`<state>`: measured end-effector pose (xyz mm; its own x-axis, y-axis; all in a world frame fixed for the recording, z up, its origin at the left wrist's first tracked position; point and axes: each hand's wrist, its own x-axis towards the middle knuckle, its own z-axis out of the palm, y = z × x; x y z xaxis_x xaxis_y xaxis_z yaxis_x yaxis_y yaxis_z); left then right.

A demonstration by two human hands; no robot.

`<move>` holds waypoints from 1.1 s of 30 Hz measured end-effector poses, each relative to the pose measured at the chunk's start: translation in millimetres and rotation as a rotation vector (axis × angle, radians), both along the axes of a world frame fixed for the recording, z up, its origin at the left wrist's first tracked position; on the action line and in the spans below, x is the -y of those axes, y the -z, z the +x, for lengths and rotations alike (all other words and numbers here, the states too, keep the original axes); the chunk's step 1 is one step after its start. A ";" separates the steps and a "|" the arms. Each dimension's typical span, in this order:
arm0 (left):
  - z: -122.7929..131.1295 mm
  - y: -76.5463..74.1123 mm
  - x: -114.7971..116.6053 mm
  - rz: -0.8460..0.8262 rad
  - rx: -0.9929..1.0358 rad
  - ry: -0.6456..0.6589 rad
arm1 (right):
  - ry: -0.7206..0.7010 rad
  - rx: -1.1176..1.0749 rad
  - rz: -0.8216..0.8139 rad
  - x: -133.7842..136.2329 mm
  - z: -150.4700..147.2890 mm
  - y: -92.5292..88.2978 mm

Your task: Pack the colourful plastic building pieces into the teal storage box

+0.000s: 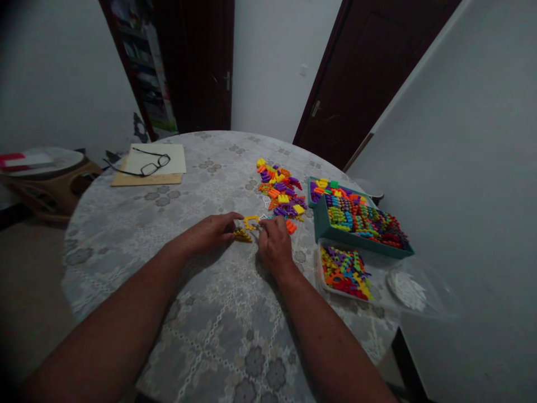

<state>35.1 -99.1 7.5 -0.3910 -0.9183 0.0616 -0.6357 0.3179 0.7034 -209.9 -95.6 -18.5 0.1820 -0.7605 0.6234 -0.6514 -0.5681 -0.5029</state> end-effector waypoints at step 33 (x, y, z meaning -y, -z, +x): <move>1.1 6.1 4.2 -0.103 0.110 -0.015 | -0.144 -0.145 0.065 12.2 12.8 29.2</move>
